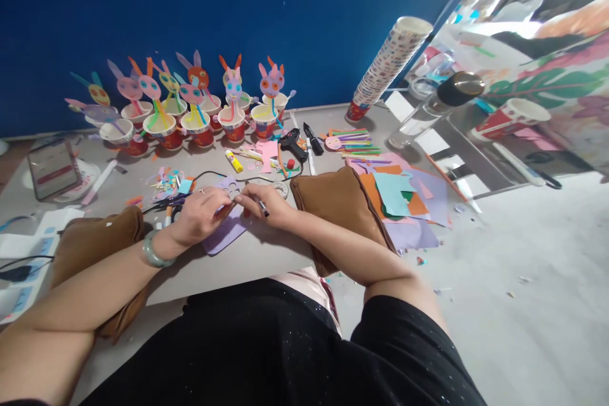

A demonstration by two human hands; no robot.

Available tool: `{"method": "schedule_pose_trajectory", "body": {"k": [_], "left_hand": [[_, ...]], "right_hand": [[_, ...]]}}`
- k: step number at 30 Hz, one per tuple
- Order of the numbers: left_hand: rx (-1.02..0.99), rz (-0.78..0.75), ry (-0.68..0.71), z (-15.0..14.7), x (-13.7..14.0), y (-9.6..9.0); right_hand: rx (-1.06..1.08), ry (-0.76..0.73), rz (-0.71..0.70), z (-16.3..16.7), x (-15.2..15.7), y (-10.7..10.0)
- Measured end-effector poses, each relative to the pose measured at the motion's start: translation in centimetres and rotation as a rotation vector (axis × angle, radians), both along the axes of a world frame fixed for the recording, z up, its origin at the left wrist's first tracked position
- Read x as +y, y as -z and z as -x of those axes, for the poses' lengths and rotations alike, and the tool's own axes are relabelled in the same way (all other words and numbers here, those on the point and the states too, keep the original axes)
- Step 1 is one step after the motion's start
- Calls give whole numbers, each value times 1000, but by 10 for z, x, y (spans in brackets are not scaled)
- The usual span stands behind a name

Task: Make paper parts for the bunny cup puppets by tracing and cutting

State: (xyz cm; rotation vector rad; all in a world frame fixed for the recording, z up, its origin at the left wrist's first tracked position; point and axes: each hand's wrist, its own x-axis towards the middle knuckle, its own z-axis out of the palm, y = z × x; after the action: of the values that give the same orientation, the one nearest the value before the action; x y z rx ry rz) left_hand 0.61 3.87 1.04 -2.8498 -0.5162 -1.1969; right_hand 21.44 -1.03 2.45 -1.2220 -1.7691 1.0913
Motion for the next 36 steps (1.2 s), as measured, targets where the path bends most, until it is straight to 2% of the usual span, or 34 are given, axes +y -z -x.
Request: {"method": "schedule_pose_trajectory", "body": {"k": [7,13,16,21,24,30,36], "left_hand": [[49,-84,58,1,-4,-6],[81,-47,66,-1,-4,-4],[78,65,35,-3,-4,-3],[-16,393,53,-5,-6,-8],[-36,522,25,-6,-7,-9],[-20,639,-45,-5,-6,-9],[30,664,12,-5,-8,-11]], "right_hand": [[136,-64,134,-3,0,4],[116,-18,118,-4,0,8],[131,19,107,-5,-1,9],[143,45,118,-4,-4,10],[152,29,149,-1,-8,9],[174,28,183,1,-11,7],[154,40,178,1,-12,9]]}}
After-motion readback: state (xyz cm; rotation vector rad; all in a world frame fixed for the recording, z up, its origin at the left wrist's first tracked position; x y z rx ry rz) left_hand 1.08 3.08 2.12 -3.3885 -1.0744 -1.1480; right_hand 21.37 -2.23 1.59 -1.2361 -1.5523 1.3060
